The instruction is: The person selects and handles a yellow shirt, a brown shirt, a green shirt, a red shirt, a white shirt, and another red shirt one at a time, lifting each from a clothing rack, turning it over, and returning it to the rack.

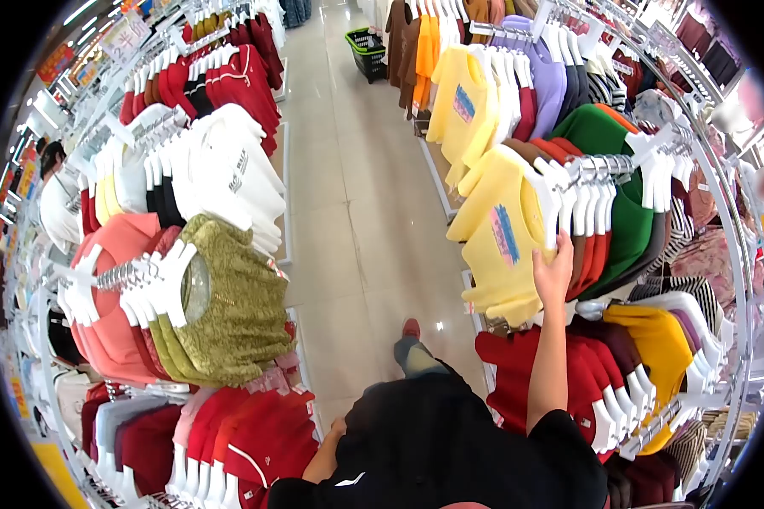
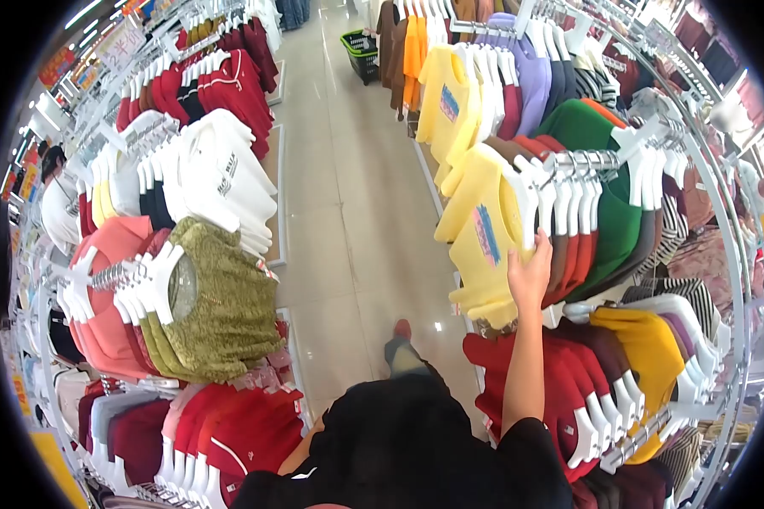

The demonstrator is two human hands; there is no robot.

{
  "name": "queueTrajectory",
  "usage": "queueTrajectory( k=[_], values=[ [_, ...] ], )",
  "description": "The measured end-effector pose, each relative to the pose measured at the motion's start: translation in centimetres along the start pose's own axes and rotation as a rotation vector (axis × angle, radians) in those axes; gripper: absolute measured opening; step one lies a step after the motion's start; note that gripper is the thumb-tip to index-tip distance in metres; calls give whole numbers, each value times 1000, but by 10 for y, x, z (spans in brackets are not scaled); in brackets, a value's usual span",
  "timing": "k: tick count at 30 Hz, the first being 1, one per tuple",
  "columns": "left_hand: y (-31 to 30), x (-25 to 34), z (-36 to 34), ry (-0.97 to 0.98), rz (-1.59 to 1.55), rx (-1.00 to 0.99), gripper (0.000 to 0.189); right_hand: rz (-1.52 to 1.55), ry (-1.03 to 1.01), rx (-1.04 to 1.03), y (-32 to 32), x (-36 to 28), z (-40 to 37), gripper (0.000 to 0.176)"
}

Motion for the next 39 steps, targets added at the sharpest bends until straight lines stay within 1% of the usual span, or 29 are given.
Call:
queueTrajectory(
  k=[3,4,7,8,10,11,13,15,16,18,21,23,24,26,27,28,30,32,33,35,36,37,38,39],
  values=[
    [-10,-8,19,-76,-100,-25,43,-4,295,-77,15,22,22,72],
    [-16,-8,29,-98,-150,-18,42,-67,213,5,16,18,27,61],
    [-49,7,80,-86,-255,41,42,-210,395,-101,23,16,41,43],
    [-66,16,104,-62,-226,63,41,-184,314,-17,22,10,43,32],
    [-113,49,166,42,91,114,41,6,319,-40,20,19,45,32],
    [-145,72,179,-65,-99,146,42,99,314,-50,19,21,47,32],
    [-203,119,212,11,-116,300,37,105,285,-52,9,4,50,28],
    [-256,170,228,70,-144,204,39,164,243,-12,1,-15,50,26],
    [-272,190,237,113,-241,169,37,190,205,9,-3,-24,50,23],
    [-293,223,256,196,-432,85,34,170,250,-25,-10,-34,48,23],
    [-316,267,269,296,-412,-10,31,201,280,-17,-12,-69,48,23],
    [-328,299,267,385,-368,-12,33,220,298,-34,-8,-84,45,23],
    [-336,320,263,430,-350,-10,35,205,312,-50,-4,-87,43,22],
    [-384,384,210,623,-410,67,40,151,331,-93,4,-103,40,22],
    [-415,413,182,698,-377,194,42,125,341,-118,10,-112,40,22],
    [-447,440,154,768,-345,323,45,136,306,-135,19,-125,41,21],
    [-515,485,90,976,-403,539,53,91,347,-225,33,-144,43,21],
    [-574,514,29,1228,-377,741,65,57,364,-302,50,-163,43,20],
    [-594,527,6,1304,-282,749,68,62,319,-344,59,-174,44,20],
    [-625,544,-33,1455,-84,762,74,55,310,-420,79,-187,42,20],
    [-631,551,-42,1470,16,683,76,85,261,-449,89,-190,41,20],
    [-631,555,-45,1481,116,604,77,119,270,-490,99,-193,39,22],
    [-629,555,-43,1514,129,556,73,146,240,-531,109,-201,39,22],
    [-626,552,-40,1527,154,544,62,173,211,-571,117,-207,39,22]
  ],
)
Point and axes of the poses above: each hand's wrist, its own z-axis towards the middle knuckle, its own y-axis out of the palm, x = y × z, the point moved 7 cm from there along z, towards the middle knuckle, and after that the axes turned 14 degrees about z, right-handed, at the moved point
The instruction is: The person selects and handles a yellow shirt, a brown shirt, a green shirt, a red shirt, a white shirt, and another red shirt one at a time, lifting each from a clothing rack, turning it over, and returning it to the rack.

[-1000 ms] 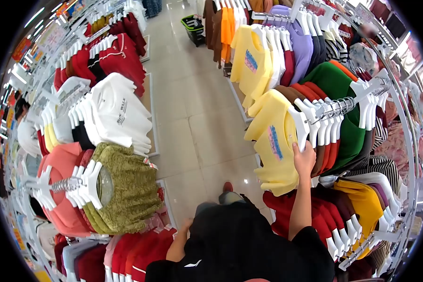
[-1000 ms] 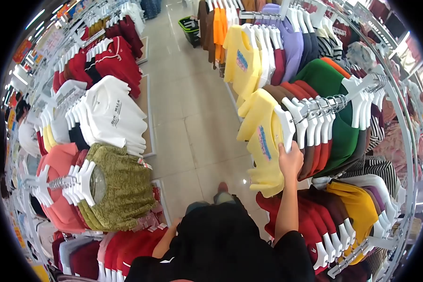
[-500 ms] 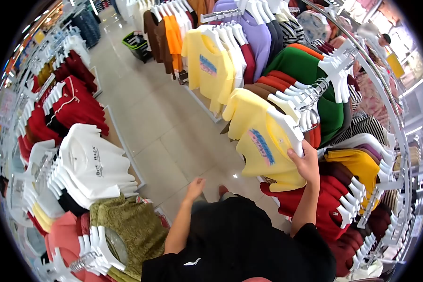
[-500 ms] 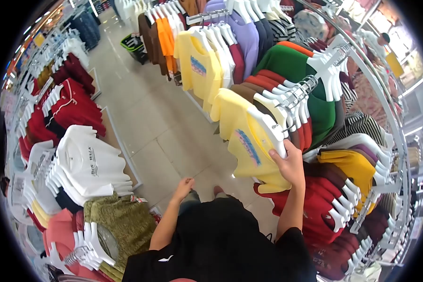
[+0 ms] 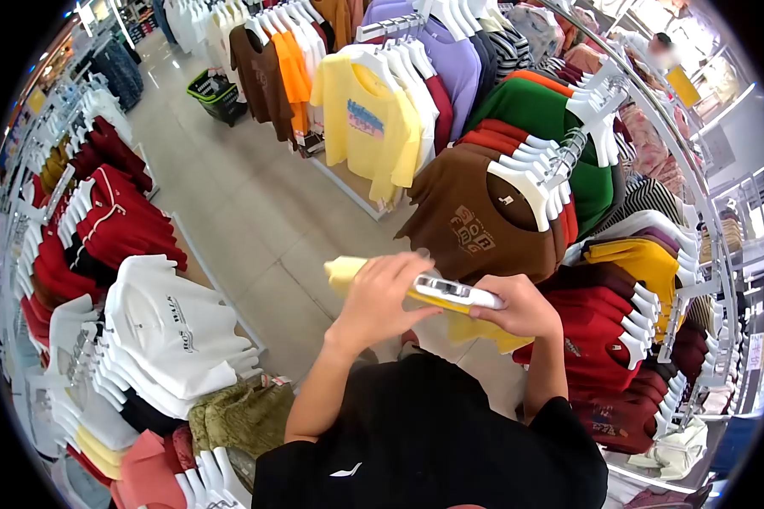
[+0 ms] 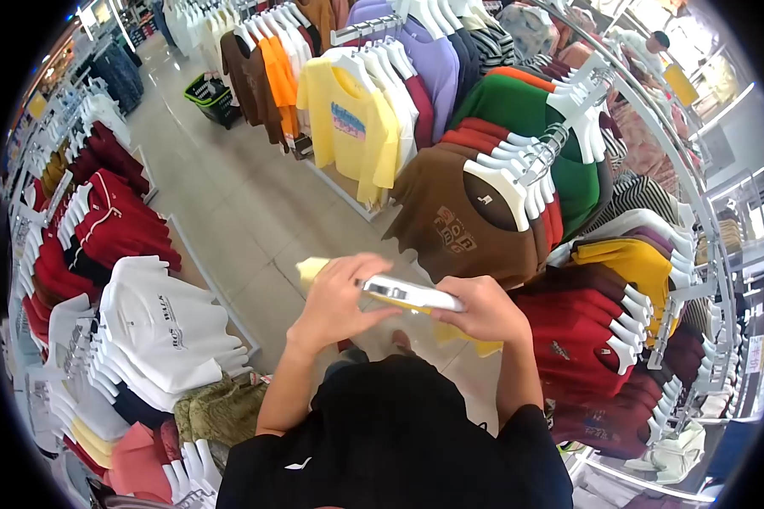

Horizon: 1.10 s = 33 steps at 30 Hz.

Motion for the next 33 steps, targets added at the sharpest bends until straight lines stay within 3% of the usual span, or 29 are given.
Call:
queueTrajectory(
  k=[3,7,9,11,13,14,15,17,19,22,24,26,27,33],
  values=[
    [5,-14,-15,-56,-23,-15,25,23,19,-116,15,-4,4,25],
    [-3,-23,-39,-135,-132,-100,15,219,51,-279,22,-3,4,36],
    [-22,-31,-41,-114,-167,-95,15,608,171,-371,14,25,-4,52],
    [-43,-39,-39,-117,-177,-86,16,1002,154,-357,8,53,0,73],
    [-48,-61,-45,-357,-411,-97,17,1357,140,-235,19,74,8,86],
    [-50,-70,-49,-480,-527,-100,18,1482,194,-120,35,88,14,80],
    [-73,-77,-34,-530,-435,-68,19,1200,85,149,50,147,20,75],
    [-79,-102,-28,-693,-500,8,34,986,73,384,73,197,22,69],
    [-87,-132,-23,-887,-332,-53,41,1152,277,346,110,206,24,68],
    [-53,-201,-44,-923,-686,98,44,1388,592,277,161,214,26,66],
    [-37,-233,-64,-982,-764,118,45,1351,529,272,161,190,34,83],
    [-28,-251,-80,-1020,-826,135,45,1731,549,176,171,183,36,94],
    [-26,-257,-86,-1027,-849,146,44,1737,552,187,173,189,36,101],
    [-34,-282,-104,-1055,-866,186,46,1937,507,88,182,192,49,104]
  ],
)
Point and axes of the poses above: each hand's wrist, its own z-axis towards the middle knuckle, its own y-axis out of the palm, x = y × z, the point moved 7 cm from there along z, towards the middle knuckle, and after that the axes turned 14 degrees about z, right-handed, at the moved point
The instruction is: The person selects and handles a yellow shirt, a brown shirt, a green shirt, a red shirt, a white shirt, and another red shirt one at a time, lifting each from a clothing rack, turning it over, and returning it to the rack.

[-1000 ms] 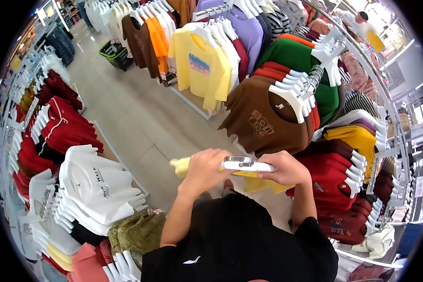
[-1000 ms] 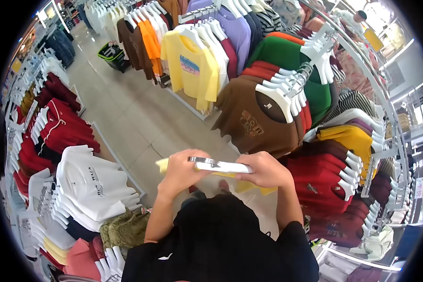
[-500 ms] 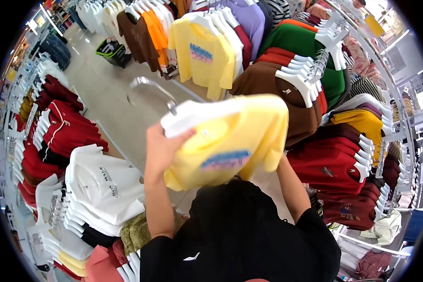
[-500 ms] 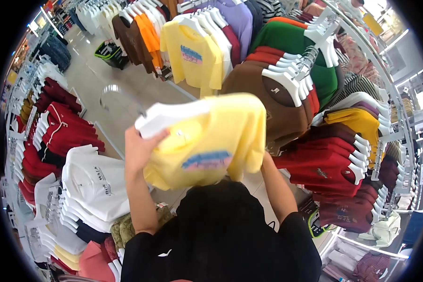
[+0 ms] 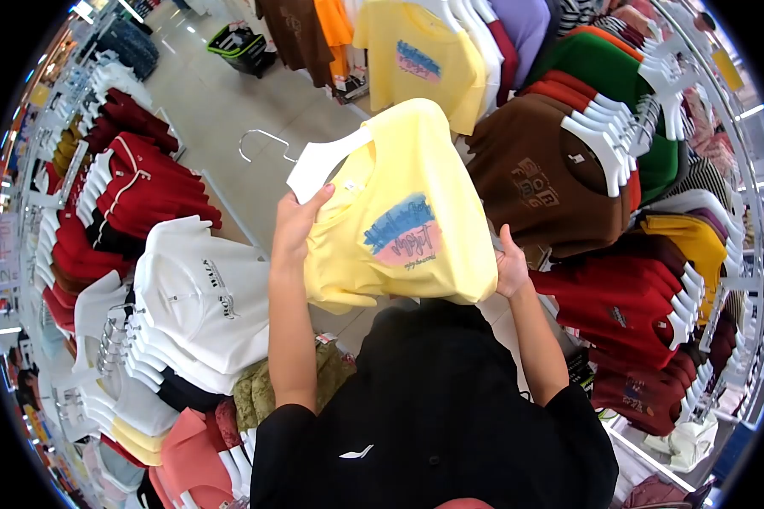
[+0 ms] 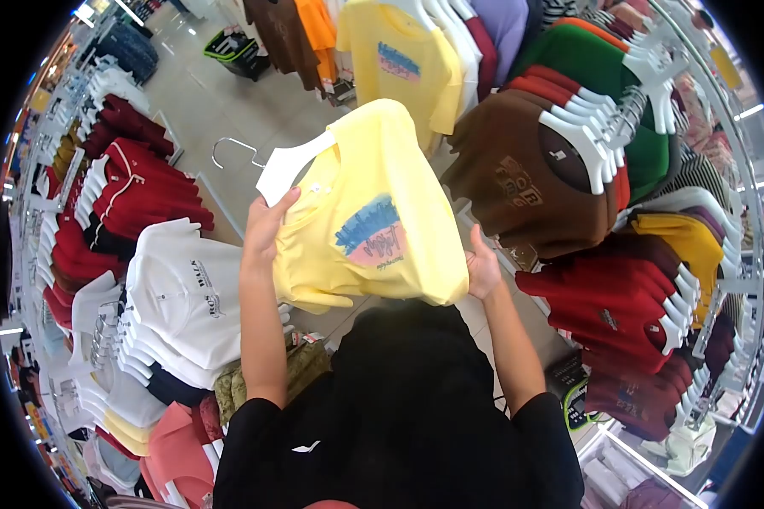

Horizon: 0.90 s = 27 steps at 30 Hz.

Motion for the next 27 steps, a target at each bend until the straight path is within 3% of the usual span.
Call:
queueTrajectory(
  k=[5,10,13,16,18,20,21,22,25,26,27],
  values=[
    [-19,15,-4,-29,-14,62,44,-33,44,53,4,-7,26,104],
    [-44,40,-1,25,10,176,45,-67,148,-46,26,-15,74,99],
    [-66,60,7,206,137,357,39,-187,206,16,27,-18,115,101],
    [-85,103,6,396,625,660,23,-322,287,1,52,-10,154,103],
    [-93,127,5,598,745,712,21,-375,360,-54,62,3,179,99],
    [-83,164,5,895,890,829,26,-525,266,-71,63,13,205,81],
    [-70,191,-2,1091,975,928,32,-956,174,-268,17,16,233,62],
    [-64,207,0,1141,1042,992,36,-887,214,-111,9,22,245,52],
    [-67,239,13,1187,881,1082,33,-1296,191,-182,30,45,270,52],
    [-67,244,21,1049,664,1048,30,-1444,177,-221,43,50,273,53],
    [-71,260,27,1131,792,1112,30,-1322,209,-298,48,58,278,59]
  ],
)
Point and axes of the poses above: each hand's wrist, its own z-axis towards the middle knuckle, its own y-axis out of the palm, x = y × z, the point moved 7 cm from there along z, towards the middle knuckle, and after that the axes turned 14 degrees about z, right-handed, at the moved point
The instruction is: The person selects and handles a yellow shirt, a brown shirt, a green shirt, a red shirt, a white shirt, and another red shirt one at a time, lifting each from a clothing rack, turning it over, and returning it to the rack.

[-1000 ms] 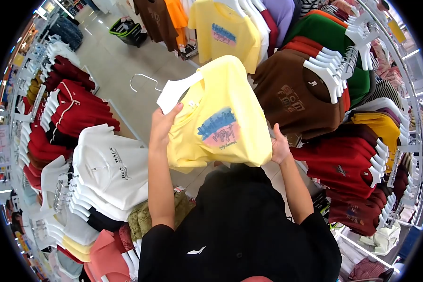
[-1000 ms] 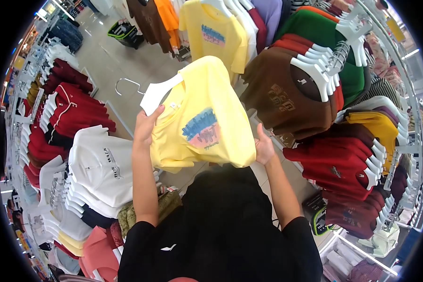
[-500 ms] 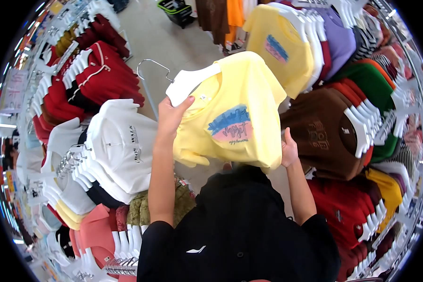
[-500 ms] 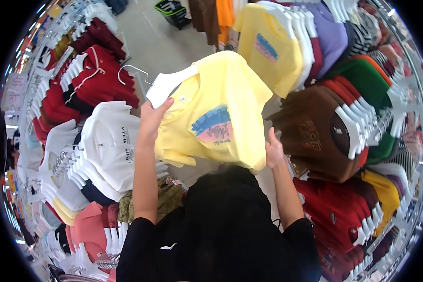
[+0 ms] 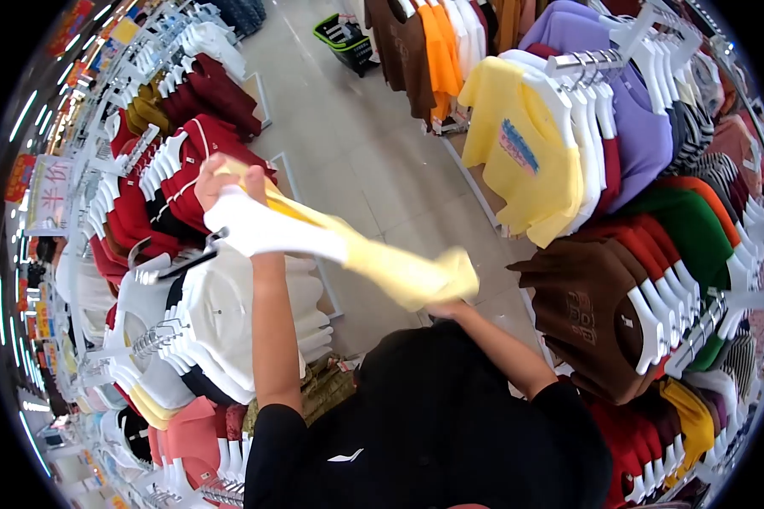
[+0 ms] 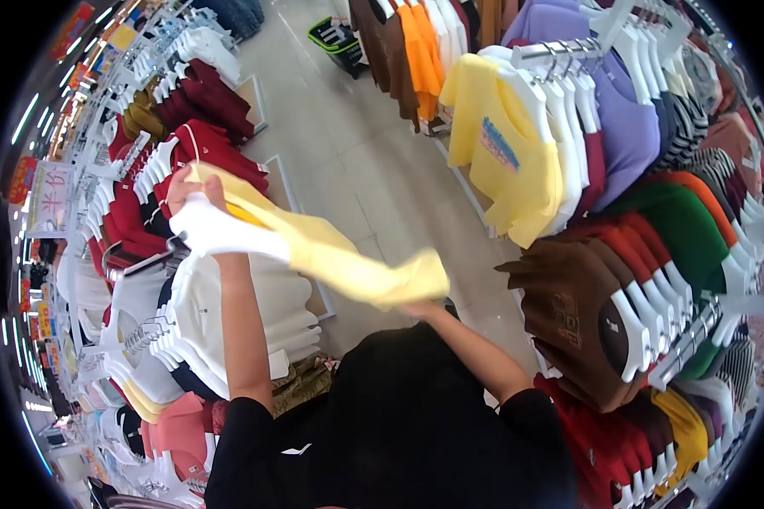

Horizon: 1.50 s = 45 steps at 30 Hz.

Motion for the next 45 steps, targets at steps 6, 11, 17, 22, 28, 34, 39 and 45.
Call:
queueTrajectory(
  k=[6,11,17,22,28,34,39,45],
  values=[
    [28,-18,2,-557,-489,-130,40,58,19,-249,-2,-63,39,92],
    [38,-36,-7,-950,-1116,-310,47,-48,-181,114,-60,-117,81,108],
    [60,-13,2,-1183,-1437,-413,43,-213,-620,432,-93,-194,127,118],
    [81,-40,12,-1152,-1437,-452,42,-107,-332,22,-68,-182,155,91],
    [74,-88,33,-1088,-1299,-433,41,-287,103,-266,-45,-48,153,65],
    [67,-129,52,-1029,-1137,-389,40,120,442,8,-91,-9,100,48],
    [76,-154,63,-987,-1003,-393,39,219,261,43,-99,-25,91,46],
    [90,-169,65,-947,-853,-420,38,241,279,32,-102,-33,97,49]
  ],
)
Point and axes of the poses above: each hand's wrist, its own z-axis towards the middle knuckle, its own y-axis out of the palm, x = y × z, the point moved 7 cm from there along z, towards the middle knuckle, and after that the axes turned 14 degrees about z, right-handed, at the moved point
